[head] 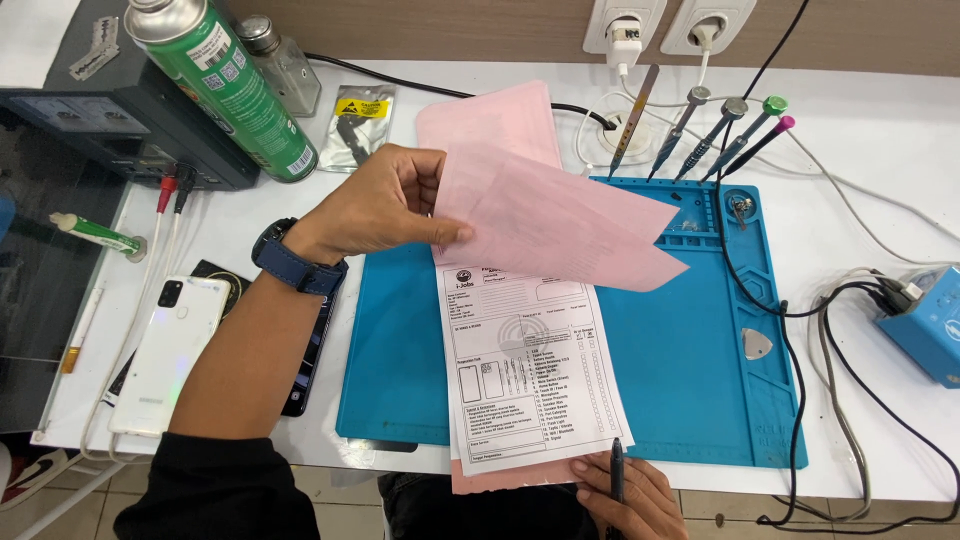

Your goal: A technician inspects a white smartphone, tests it using a diagnostic power supply, and fills out a repair service form.

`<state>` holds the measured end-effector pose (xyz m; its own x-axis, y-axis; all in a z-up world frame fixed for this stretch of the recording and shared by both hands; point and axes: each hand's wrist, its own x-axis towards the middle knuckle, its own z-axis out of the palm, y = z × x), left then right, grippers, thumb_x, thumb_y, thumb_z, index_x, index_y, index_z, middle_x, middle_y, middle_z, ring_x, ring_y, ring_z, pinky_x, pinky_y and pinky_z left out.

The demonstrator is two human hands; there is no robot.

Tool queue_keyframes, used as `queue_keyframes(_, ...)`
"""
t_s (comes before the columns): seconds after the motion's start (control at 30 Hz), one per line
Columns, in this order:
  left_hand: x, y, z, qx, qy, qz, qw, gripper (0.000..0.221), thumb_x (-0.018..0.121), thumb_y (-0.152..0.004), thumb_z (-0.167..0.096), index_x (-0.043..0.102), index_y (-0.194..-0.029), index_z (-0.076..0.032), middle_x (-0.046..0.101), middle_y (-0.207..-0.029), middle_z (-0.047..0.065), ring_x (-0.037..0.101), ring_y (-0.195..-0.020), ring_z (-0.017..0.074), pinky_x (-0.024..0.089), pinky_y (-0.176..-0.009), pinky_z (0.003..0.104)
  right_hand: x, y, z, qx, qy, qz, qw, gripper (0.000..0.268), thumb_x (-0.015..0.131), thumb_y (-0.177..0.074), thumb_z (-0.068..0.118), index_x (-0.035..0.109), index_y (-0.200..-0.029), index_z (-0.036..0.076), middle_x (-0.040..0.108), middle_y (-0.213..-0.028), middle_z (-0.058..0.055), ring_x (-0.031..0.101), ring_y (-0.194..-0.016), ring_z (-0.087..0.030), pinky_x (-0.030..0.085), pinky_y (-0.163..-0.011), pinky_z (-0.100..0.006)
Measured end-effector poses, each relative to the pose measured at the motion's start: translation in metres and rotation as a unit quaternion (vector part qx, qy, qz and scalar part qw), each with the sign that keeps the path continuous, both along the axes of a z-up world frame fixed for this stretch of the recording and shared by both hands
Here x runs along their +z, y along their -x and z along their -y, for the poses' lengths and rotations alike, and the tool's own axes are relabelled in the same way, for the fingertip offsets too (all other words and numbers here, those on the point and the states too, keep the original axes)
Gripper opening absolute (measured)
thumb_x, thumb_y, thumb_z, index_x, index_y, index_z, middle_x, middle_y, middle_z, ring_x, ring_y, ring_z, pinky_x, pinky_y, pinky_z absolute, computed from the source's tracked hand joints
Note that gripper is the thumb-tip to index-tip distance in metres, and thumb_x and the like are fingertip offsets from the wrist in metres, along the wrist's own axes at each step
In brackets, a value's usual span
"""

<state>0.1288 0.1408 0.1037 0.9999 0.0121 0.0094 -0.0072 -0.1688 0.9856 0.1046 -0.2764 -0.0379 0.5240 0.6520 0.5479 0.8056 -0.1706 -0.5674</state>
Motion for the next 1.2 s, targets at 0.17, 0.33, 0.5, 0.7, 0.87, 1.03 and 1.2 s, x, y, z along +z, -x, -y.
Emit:
queue_keyframes(0.17, -0.006, -0.014, -0.003, 0.100, -0.016, 0.032, 0.994, 0.032, 0.079, -0.086, -0.008, 0.060, -0.112, -0.009, 0.072, -0.110, 0.006, 0.073, -0.097, 0.0162, 0.066, -0.082, 0.027, 0.003, -0.001, -0.001, 0.001, 0.006, -0.002, 1.000, 0.032, 0.051, -0.100, 0.043, 0.073, -0.098, 0.020, 0.081, -0.112, 0.001, 0.077, -0.112, -0.020, 0.053, -0.103, -0.037)
queue_keyframes(0.33, -0.060, -0.039, -0.053, 0.405, -0.069, 0.075, 0.909, 0.048, 0.066, -0.093, -0.014, 0.045, -0.136, -0.014, 0.068, -0.109, 0.005, 0.071, -0.086, 0.0122, 0.059, -0.074, 0.028, 0.018, 0.008, -0.006, -0.011, 0.021, -0.033, 0.999, 0.044, 0.044, -0.101, 0.050, 0.075, -0.101, 0.019, 0.081, -0.113, -0.002, 0.076, -0.115, -0.021, 0.052, -0.105, -0.038)
queue_keyframes(0.5, -0.030, 0.022, -0.009, 0.270, -0.355, 0.016, 0.895, 0.053, 0.065, -0.097, -0.035, 0.050, -0.138, -0.006, 0.055, -0.123, 0.013, 0.060, -0.097, 0.0202, 0.054, -0.079, 0.040, 0.042, 0.017, -0.033, -0.179, -0.008, -0.060, 0.982, 0.003, 0.075, -0.085, 0.011, 0.077, -0.084, 0.012, 0.081, -0.095, -0.003, 0.068, -0.116, -0.020, 0.045, -0.111, -0.035)
queue_keyframes(0.7, -0.044, 0.137, 0.091, 0.093, -0.382, -0.134, 0.910, 0.096, 0.048, -0.090, -0.073, 0.033, -0.157, -0.007, 0.043, -0.158, 0.018, 0.040, -0.143, 0.0361, 0.034, -0.112, 0.054, 0.009, 0.010, -0.022, -0.240, -0.021, -0.035, 0.970, 0.063, 0.091, -0.072, 0.029, 0.051, -0.114, 0.005, 0.071, -0.121, -0.014, 0.068, -0.121, -0.033, 0.057, -0.102, -0.043)
queue_keyframes(0.87, -0.087, 0.178, 0.156, 0.099, -0.401, -0.111, 0.904, 0.111, 0.073, -0.081, -0.072, 0.021, -0.164, -0.019, 0.016, -0.171, 0.013, 0.006, -0.158, 0.0350, 0.008, -0.122, 0.058, 0.020, -0.013, -0.007, -0.177, 0.129, -0.073, 0.973, 0.076, 0.088, -0.071, 0.035, 0.051, -0.133, 0.011, 0.058, -0.154, -0.010, 0.059, -0.132, -0.036, 0.052, -0.099, -0.051)
queue_keyframes(1.03, -0.122, 0.177, 0.193, 0.219, -0.486, 0.081, 0.842, 0.079, 0.066, -0.091, -0.063, 0.048, -0.152, -0.016, 0.048, -0.156, 0.021, 0.036, -0.151, 0.0407, 0.022, -0.123, 0.065, 0.023, -0.026, -0.004, -0.034, 0.115, 0.010, 0.993, 0.032, 0.083, -0.079, 0.017, 0.073, -0.109, 0.014, 0.077, -0.119, -0.003, 0.068, -0.127, -0.026, 0.055, -0.103, -0.046)
queue_keyframes(1.2, -0.128, 0.175, 0.205, 0.267, -0.424, 0.129, 0.856, 0.044, 0.082, -0.088, -0.043, 0.072, -0.116, -0.010, 0.064, -0.135, 0.025, 0.055, -0.134, 0.0417, 0.032, -0.115, 0.066, 0.021, -0.035, 0.009, -0.086, 0.124, -0.030, 0.988, 0.065, 0.089, -0.068, 0.028, 0.064, -0.126, 0.012, 0.068, -0.139, -0.009, 0.060, -0.140, -0.031, 0.049, -0.111, -0.051)
